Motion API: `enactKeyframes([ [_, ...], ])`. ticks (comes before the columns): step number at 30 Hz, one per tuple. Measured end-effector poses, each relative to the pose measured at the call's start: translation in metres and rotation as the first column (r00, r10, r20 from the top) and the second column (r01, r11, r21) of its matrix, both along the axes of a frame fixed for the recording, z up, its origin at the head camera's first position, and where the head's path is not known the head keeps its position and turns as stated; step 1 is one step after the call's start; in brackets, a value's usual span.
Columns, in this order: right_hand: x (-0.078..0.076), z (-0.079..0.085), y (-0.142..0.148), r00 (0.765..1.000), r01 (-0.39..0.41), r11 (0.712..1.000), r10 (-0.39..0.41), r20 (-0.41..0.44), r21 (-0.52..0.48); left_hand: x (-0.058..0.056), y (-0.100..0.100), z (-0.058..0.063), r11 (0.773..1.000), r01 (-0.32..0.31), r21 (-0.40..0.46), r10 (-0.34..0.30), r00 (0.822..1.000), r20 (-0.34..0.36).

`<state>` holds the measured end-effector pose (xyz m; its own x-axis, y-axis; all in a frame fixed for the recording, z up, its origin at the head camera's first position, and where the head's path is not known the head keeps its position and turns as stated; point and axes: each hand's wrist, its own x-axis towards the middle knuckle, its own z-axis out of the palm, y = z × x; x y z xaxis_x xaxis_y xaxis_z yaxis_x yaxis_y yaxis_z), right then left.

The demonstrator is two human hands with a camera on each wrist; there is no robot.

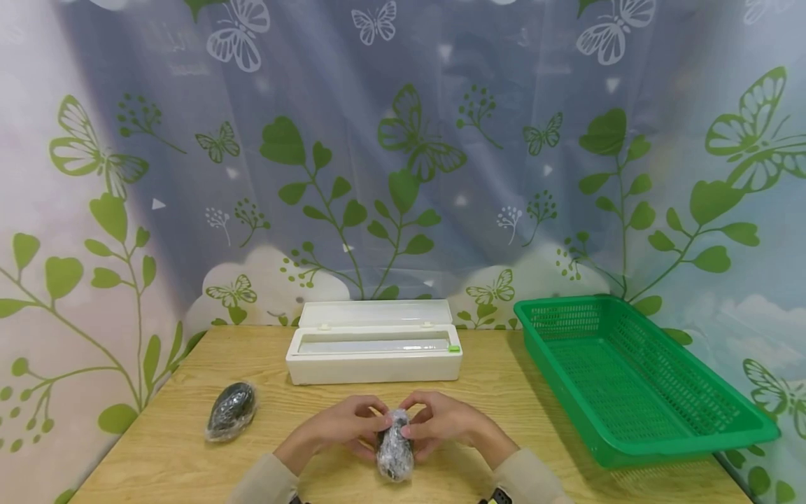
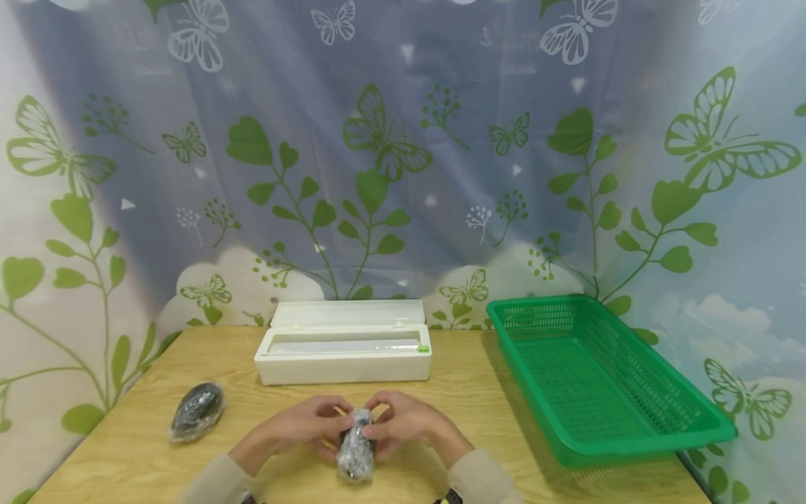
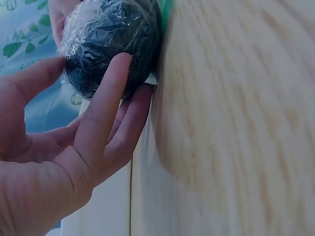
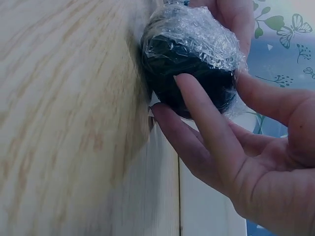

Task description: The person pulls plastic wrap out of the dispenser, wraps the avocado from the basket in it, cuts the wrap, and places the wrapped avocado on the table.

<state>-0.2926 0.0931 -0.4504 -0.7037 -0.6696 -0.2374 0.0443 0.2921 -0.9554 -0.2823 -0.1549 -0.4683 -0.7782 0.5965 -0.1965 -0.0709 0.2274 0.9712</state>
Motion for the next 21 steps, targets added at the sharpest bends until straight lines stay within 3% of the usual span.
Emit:
enactKeyframes([
  [16,0.0084,0.0012,-0.0084,0.997,0.067,0.997,-0.068,-0.039,-0.028,-0.0010,-0.0024,0.0052,0.999,-0.007,0.049,0.005,0.999,0.041],
  [21,0.0074,-0.0005,-0.0061,0.998,0.056,0.998,-0.056,-0.008,-0.034,-0.0006,-0.0029,0.0022,0.999,-0.011,0.040,0.009,0.999,0.052],
])
